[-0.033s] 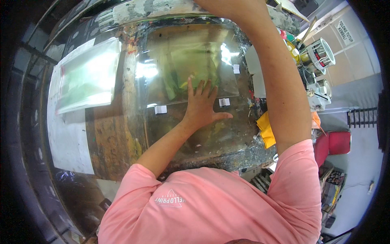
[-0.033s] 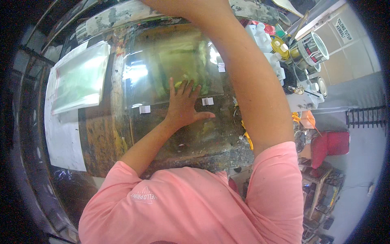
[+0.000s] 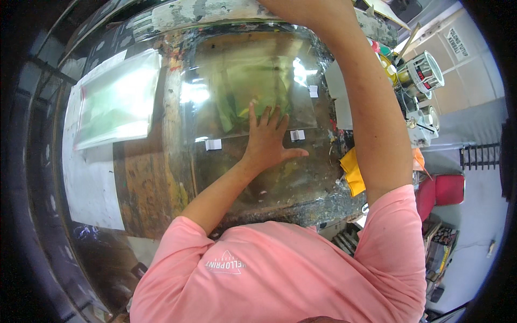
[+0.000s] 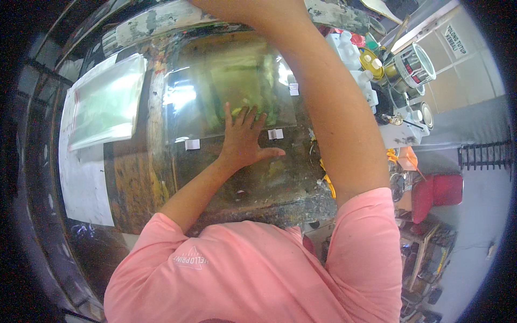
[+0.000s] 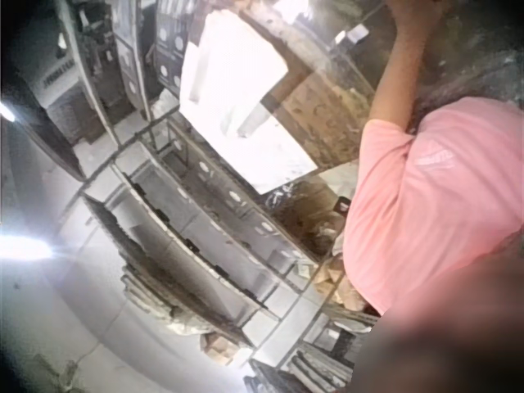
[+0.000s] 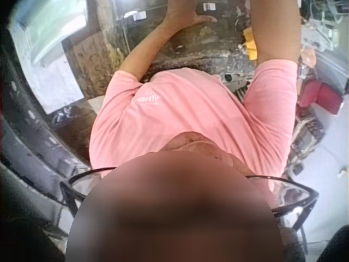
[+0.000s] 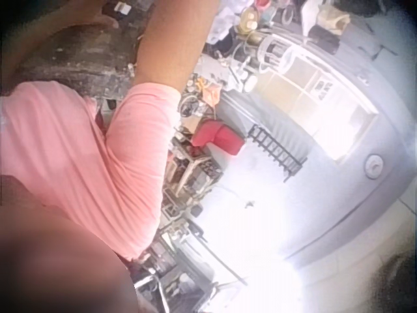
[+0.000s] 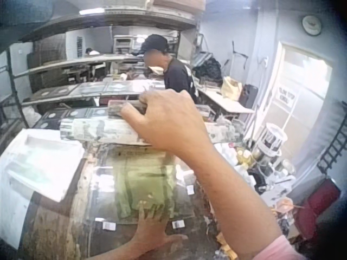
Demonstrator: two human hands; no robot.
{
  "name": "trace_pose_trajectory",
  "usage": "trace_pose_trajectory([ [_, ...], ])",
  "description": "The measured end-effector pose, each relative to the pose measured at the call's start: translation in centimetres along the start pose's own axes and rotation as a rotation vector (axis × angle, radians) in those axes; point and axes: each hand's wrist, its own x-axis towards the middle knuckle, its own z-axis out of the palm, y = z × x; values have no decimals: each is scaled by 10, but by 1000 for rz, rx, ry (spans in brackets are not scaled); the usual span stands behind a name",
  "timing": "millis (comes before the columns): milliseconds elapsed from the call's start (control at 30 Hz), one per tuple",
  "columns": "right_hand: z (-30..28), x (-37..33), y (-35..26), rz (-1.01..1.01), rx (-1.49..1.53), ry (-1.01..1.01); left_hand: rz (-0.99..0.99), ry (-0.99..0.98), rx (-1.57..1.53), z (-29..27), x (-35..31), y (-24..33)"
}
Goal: The person repeatedly uses a squeegee to pull green ink across a screen-printing frame, then lifts the frame to reveal a white flower design on the substrate below. The cycle of inking, squeegeeing, and lifting is repeated multiple times throughout the clip.
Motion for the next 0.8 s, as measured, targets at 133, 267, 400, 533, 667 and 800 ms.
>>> trace_pose_trajectory([
  [133, -1, 1, -1, 33, 29, -12, 26, 32, 14, 3, 5, -4],
  [267, 2, -2, 2, 21, 18, 8, 45, 39, 0, 8, 6, -7],
  [400, 6, -5, 3, -68, 34, 96, 73, 91, -53, 8, 4, -5],
  [533, 7, -6, 4, -51, 46, 70, 40, 279, -256, -28, 1, -12],
  [667, 13, -27, 2, -27, 31, 93, -572, 539, -1047, -114, -13, -62],
  [800, 38, -90, -10, -45, -163, 46, -460, 588, -1257, -177, -43, -95],
])
